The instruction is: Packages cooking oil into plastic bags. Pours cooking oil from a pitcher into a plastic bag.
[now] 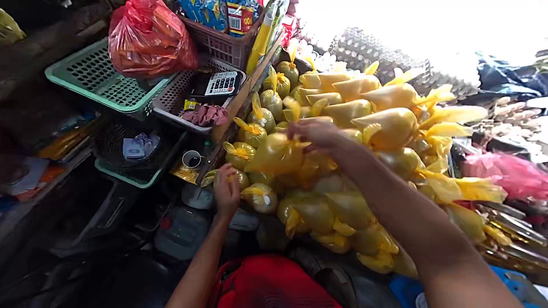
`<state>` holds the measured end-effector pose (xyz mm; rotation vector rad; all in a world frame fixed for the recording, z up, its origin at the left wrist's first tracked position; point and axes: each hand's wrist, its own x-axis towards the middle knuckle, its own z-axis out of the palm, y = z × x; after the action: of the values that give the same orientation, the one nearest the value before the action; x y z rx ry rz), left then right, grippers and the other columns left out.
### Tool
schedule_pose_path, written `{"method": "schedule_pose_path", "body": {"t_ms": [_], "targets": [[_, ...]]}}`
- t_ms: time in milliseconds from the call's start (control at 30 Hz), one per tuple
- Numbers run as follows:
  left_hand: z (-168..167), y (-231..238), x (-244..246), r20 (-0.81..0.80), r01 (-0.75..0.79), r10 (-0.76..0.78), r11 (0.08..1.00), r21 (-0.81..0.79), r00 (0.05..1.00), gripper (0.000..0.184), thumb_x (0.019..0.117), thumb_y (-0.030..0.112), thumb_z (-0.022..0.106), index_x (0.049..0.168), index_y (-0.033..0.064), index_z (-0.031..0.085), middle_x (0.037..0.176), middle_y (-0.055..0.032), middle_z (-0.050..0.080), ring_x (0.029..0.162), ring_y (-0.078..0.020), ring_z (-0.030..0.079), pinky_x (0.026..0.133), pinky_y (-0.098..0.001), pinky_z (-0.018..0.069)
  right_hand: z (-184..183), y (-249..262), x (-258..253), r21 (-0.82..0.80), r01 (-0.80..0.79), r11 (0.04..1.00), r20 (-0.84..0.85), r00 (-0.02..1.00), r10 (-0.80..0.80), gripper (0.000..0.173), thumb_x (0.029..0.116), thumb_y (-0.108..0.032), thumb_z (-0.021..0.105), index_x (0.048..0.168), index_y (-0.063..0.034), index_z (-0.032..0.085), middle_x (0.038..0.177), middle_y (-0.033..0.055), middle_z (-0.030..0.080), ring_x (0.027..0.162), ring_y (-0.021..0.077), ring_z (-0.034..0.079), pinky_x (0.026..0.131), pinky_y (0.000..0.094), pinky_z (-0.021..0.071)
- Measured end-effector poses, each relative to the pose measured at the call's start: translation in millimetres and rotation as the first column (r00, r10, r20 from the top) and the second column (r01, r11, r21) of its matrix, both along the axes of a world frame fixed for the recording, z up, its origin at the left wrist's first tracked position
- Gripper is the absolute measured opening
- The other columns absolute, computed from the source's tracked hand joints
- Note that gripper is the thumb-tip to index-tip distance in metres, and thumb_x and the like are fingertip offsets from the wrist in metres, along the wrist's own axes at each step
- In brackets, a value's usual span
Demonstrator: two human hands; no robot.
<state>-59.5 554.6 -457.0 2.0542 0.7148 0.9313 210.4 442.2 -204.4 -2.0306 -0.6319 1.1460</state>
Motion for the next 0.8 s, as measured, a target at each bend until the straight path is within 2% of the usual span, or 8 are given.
{"method": "schedule_pose_path", "body": {"t_ms": [100,167,333,433,533,633,700,800], "targets": [[-37,-21,3,-0.189,-0.033,0.063,0.987,0.159,0.98,0.041,0.1036,0.036,0.047,0.129,0.0109,0.068,0.149,-0.014,0.055,0.145,-0.0319,0.044,0.123,-0.0586,0.0274,28,32,72,0.09,0.203,0.975,0.061,0.976,-0.209,0.045,0.1037,-0.049,0.052,0.128,-0.0141,0.066,0.121,0.0045,0.071,0.105,0.0263,0.069,0.081,0.0551,0.0586],[-45,-23,9,-0.193,-0.064,0.116,0.966,0.252,0.974,0.042,0.102,0.036,0.047,0.132,0.015,0.068,0.149,-0.0104,0.056,0.145,-0.0297,0.045,0.123,-0.0593,0.0275,27,59,125,0.176,0.32,0.931,0.065,0.94,-0.335,0.046,0.1038,-0.052,0.051,0.127,-0.0141,0.064,0.121,0.0041,0.069,0.108,0.0268,0.069,0.083,0.055,0.059],[-48,-23,12,-0.214,-0.052,0.113,0.961,0.271,0.97,0.039,0.0992,0.033,0.047,0.127,0.0213,0.072,0.141,-0.0005,0.064,0.14,-0.0237,0.05,0.123,-0.0589,0.0253,-34,127,235,0.372,0.614,0.696,0.02,0.745,-0.667,0.049,0.102,-0.054,0.053,0.129,-0.0143,0.063,0.126,0.0063,0.067,0.111,0.0296,0.068,0.086,0.0575,0.0589],[-50,-23,12,-0.201,-0.086,0.149,0.953,0.291,0.968,0.037,0.0989,0.034,0.045,0.121,0.0255,0.074,0.135,0.0036,0.067,0.137,-0.0189,0.053,0.123,-0.0542,0.0277,-77,169,273,0.427,0.7,0.573,-0.024,0.642,-0.766,0.051,0.102,-0.054,0.05,0.135,-0.016,0.058,0.129,0.0094,0.064,0.112,0.0302,0.066,0.084,0.0567,0.058],[-52,-24,11,-0.193,-0.086,0.148,0.95,0.3,0.97,0.036,0.0989,0.034,0.044,0.118,0.0274,0.074,0.13,0.0061,0.069,0.133,-0.016,0.055,0.122,-0.0505,0.0301,-116,191,304,0.472,0.741,0.478,-0.066,0.57,-0.819,0.051,0.1013,-0.048,0.054,0.14,-0.0152,0.052,0.129,0.0087,0.062,0.118,0.0294,0.062,0.087,0.0599,0.0556],[-58,-24,12,-0.185,-0.088,0.15,0.948,0.306,0.971,0.037,0.0989,0.036,0.041,0.115,0.0307,0.073,0.128,0.0099,0.069,0.131,-0.0133,0.055,0.121,-0.0462,0.0298,-147,205,323,0.397,0.735,0.549,0.143,0.541,-0.828,0.053,0.0978,-0.046,0.057,0.138,-0.0111,0.055,0.132,0.0142,0.059,0.119,0.0311,0.06,0.089,0.0597,0.055],[-59,-24,12,-0.182,-0.087,0.147,0.949,0.303,0.972,0.037,0.0986,0.036,0.041,0.116,0.0306,0.073,0.127,0.01,0.069,0.131,-0.0128,0.055,0.12,-0.0454,0.0299,-167,211,335,0.33,0.727,0.602,0.344,0.502,-0.794,0.05,0.0955,-0.044,0.059,0.13,-0.0076,0.061,0.128,0.0163,0.062,0.117,0.0307,0.061,0.091,0.0576,0.0534],[-59,-25,14,-0.181,-0.091,0.153,0.946,0.312,0.972,0.037,0.0979,0.036,0.041,0.114,0.0309,0.074,0.124,0.0106,0.07,0.129,-0.0121,0.055,0.12,-0.0448,0.0293,-175,212,347,0.28,0.719,0.636,0.425,0.502,-0.754,0.048,0.0964,-0.044,0.059,0.126,-0.0076,0.065,0.126,0.0166,0.064,0.119,0.0307,0.061,0.093,0.0582,0.0515]]}}
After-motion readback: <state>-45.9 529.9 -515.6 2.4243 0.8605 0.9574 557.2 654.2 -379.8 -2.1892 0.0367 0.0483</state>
